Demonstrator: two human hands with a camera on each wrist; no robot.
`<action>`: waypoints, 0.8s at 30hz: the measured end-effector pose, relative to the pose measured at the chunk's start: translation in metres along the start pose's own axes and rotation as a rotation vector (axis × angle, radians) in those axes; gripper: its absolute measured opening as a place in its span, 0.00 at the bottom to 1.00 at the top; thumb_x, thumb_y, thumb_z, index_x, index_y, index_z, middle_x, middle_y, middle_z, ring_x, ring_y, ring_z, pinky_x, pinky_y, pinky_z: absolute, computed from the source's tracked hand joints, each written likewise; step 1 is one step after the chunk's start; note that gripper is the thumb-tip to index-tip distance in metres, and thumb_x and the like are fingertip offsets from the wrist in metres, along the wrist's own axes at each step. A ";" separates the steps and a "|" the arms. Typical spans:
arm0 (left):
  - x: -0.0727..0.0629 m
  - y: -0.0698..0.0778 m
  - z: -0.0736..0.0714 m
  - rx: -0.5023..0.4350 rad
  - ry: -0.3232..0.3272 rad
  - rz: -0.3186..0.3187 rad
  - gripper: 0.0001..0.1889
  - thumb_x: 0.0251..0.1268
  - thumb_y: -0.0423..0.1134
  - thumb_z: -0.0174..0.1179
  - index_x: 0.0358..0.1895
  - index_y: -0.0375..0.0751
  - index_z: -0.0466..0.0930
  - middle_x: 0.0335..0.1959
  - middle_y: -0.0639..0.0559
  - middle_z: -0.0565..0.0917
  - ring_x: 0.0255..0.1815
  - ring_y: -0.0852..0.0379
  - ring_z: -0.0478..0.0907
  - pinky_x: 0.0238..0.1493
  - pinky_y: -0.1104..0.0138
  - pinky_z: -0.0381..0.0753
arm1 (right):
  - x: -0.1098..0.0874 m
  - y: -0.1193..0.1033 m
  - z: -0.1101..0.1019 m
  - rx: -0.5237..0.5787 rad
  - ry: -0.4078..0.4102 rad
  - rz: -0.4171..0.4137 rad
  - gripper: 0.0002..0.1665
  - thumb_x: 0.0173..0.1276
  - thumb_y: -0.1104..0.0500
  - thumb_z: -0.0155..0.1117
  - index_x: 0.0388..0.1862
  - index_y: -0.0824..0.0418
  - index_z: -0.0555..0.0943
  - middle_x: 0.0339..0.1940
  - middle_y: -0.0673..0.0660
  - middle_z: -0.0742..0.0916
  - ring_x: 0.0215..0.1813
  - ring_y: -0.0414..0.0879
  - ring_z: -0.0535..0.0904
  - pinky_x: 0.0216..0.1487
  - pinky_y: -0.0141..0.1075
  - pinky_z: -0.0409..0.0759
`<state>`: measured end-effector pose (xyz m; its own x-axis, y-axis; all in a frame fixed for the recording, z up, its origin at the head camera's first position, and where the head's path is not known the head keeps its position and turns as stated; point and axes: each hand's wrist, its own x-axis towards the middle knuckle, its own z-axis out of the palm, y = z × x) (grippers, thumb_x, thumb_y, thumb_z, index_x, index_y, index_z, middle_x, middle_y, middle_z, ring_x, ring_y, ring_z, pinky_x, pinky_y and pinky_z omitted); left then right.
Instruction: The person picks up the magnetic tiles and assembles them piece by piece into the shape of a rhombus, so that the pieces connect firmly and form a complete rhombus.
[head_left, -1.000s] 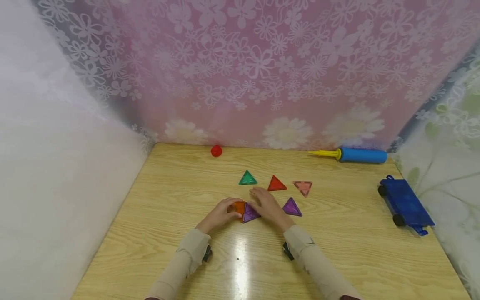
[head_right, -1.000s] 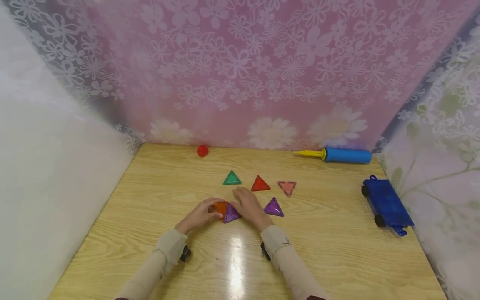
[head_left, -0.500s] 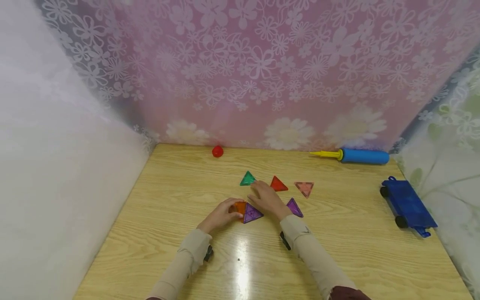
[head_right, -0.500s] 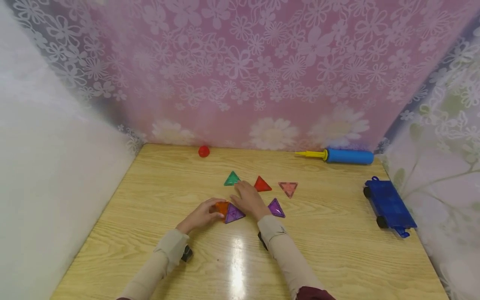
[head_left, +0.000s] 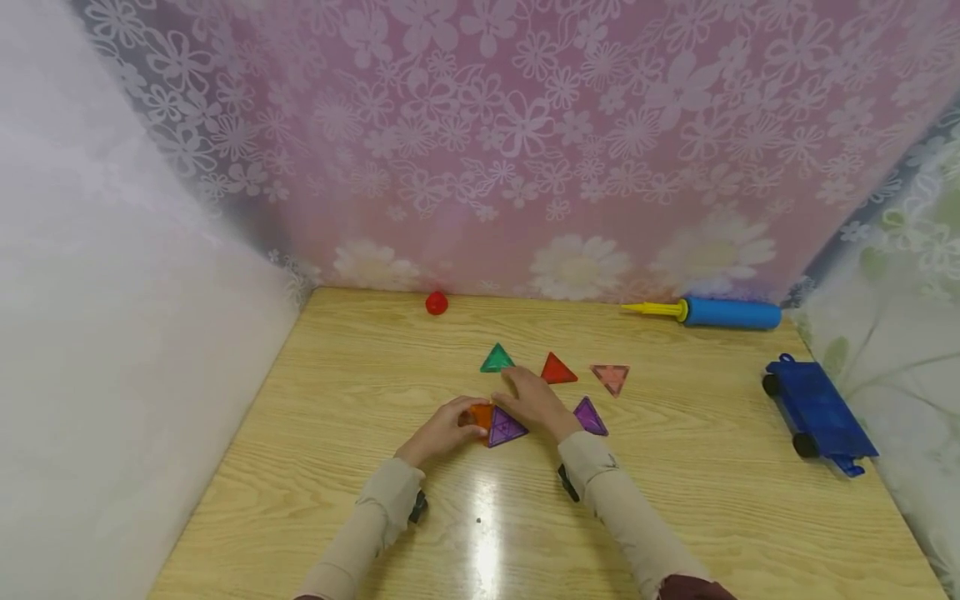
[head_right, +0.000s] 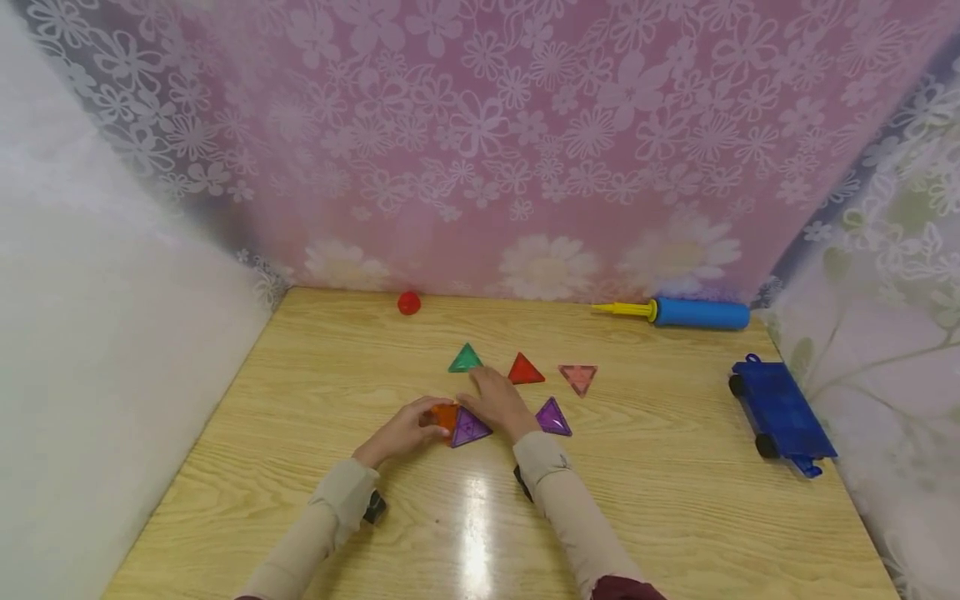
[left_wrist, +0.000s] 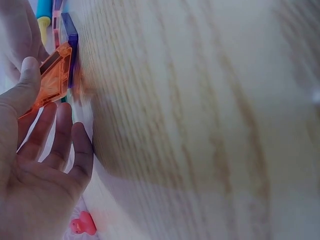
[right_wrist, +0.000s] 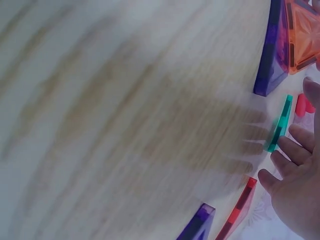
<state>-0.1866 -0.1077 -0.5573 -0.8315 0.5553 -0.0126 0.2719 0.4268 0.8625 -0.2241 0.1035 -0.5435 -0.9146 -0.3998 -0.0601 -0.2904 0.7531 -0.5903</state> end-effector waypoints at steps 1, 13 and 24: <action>0.000 0.000 0.000 0.003 0.001 0.002 0.25 0.65 0.39 0.60 0.64 0.38 0.70 0.58 0.42 0.75 0.45 0.56 0.74 0.47 0.66 0.75 | -0.001 0.000 0.000 0.002 0.001 0.000 0.34 0.71 0.47 0.57 0.67 0.67 0.67 0.67 0.65 0.71 0.70 0.59 0.64 0.69 0.51 0.61; 0.001 -0.005 -0.004 0.011 0.002 -0.025 0.24 0.66 0.38 0.60 0.64 0.40 0.71 0.57 0.45 0.76 0.46 0.56 0.74 0.48 0.63 0.75 | -0.019 0.000 0.004 0.013 0.031 -0.024 0.31 0.71 0.48 0.57 0.64 0.67 0.71 0.64 0.65 0.75 0.68 0.59 0.66 0.68 0.51 0.62; 0.001 0.002 -0.003 0.013 0.021 -0.052 0.23 0.65 0.34 0.60 0.64 0.39 0.71 0.56 0.44 0.76 0.44 0.55 0.73 0.47 0.62 0.74 | -0.036 0.001 0.014 0.109 0.032 -0.012 0.31 0.71 0.50 0.58 0.66 0.67 0.69 0.63 0.65 0.75 0.67 0.60 0.65 0.67 0.53 0.63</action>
<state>-0.1885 -0.1086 -0.5543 -0.8548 0.5169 -0.0461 0.2345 0.4639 0.8543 -0.1873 0.1112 -0.5526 -0.9204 -0.3899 -0.0275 -0.2705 0.6862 -0.6752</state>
